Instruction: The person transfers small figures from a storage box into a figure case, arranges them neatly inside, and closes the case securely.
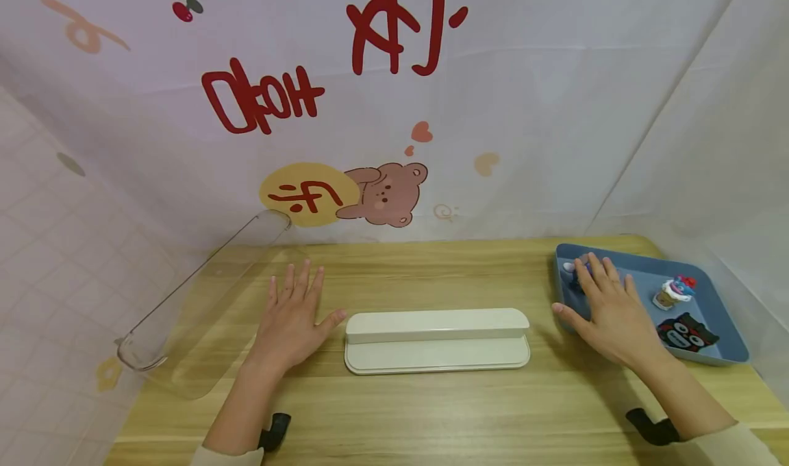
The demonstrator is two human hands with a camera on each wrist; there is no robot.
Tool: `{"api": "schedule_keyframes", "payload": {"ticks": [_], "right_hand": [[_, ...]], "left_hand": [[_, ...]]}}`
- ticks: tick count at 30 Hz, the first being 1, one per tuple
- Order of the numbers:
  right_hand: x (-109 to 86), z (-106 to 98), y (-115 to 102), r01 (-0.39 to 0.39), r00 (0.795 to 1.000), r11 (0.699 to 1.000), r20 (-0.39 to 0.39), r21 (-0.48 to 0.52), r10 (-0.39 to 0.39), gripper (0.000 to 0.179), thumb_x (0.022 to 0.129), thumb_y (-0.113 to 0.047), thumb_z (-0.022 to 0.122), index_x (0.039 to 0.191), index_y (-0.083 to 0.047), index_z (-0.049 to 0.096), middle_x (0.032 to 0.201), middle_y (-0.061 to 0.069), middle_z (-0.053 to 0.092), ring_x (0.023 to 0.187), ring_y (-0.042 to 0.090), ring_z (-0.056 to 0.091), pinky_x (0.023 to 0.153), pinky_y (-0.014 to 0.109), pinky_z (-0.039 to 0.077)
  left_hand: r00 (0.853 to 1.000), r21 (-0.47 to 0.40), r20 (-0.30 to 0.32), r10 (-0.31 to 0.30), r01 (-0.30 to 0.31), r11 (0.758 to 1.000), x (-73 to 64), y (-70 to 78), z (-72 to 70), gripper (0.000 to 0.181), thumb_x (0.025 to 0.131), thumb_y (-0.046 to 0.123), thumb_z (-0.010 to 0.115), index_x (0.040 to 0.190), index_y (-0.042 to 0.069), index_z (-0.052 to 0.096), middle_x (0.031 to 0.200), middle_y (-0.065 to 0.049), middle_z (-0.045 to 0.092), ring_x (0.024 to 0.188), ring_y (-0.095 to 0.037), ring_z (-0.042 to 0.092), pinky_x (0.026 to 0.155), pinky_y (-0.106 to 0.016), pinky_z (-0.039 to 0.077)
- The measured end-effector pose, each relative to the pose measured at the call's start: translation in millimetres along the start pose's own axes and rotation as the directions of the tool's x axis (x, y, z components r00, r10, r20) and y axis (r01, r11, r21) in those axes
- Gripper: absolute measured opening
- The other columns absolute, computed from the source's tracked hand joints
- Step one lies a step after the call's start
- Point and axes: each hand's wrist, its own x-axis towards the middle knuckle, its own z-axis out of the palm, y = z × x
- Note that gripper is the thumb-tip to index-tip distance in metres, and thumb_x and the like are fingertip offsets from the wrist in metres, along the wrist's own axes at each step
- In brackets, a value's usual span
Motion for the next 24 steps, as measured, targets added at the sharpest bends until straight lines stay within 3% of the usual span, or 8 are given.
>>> {"api": "schedule_keyframes", "payload": {"ticks": [12, 17, 21, 24], "right_hand": [[-8.3, -12, 7, -0.017, 0.999, 1.000, -0.041, 0.010, 0.017, 0.099, 0.099, -0.052, 0.068, 0.166, 0.000, 0.018, 0.167, 0.034, 0.015, 0.156, 0.050, 0.006, 0.119, 0.074, 0.001], [-14.9, -14, 12, -0.030, 0.998, 0.999, -0.052, 0.022, 0.031, 0.102, 0.096, -0.052, 0.072, 0.165, 0.001, 0.019, 0.168, 0.034, 0.014, 0.155, 0.052, 0.011, 0.120, 0.072, 0.004], [-20.1, -15, 16, -0.036, 0.996, 0.998, -0.076, 0.042, 0.039, 0.101, 0.094, -0.048, 0.076, 0.164, 0.003, 0.024, 0.167, 0.035, 0.017, 0.149, 0.058, 0.022, 0.119, 0.074, 0.010], [-23.9, -16, 19, -0.047, 0.995, 0.998, -0.091, 0.037, 0.050, 0.100, 0.091, -0.046, 0.080, 0.162, 0.004, 0.030, 0.164, 0.036, 0.023, 0.138, 0.065, 0.035, 0.109, 0.078, 0.028]], "left_hand": [[0.998, -0.026, -0.017, 0.068, -0.069, 0.997, -6.5, 9.0, -9.4, 0.096, 0.101, 0.068, 0.051, 0.167, 0.006, 0.021, 0.174, -0.015, 0.003, 0.159, -0.039, -0.005, 0.125, -0.064, -0.004], [0.994, -0.026, -0.032, 0.104, -0.105, 0.994, -10.6, 14.9, -11.9, 0.106, 0.094, 0.075, 0.057, 0.167, 0.006, 0.024, 0.174, -0.016, 0.008, 0.160, -0.038, 0.001, 0.126, -0.062, -0.001], [0.990, -0.047, -0.034, 0.137, -0.139, 0.989, -14.2, 18.7, -11.0, 0.116, 0.084, 0.078, 0.068, 0.166, 0.007, 0.028, 0.174, -0.016, 0.015, 0.159, -0.039, 0.011, 0.127, -0.061, 0.004], [0.985, -0.063, -0.042, 0.166, -0.168, 0.984, -17.3, 21.1, -8.3, 0.121, 0.078, 0.080, 0.073, 0.164, 0.006, 0.032, 0.173, -0.016, 0.020, 0.158, -0.040, 0.019, 0.126, -0.062, 0.011]]}}
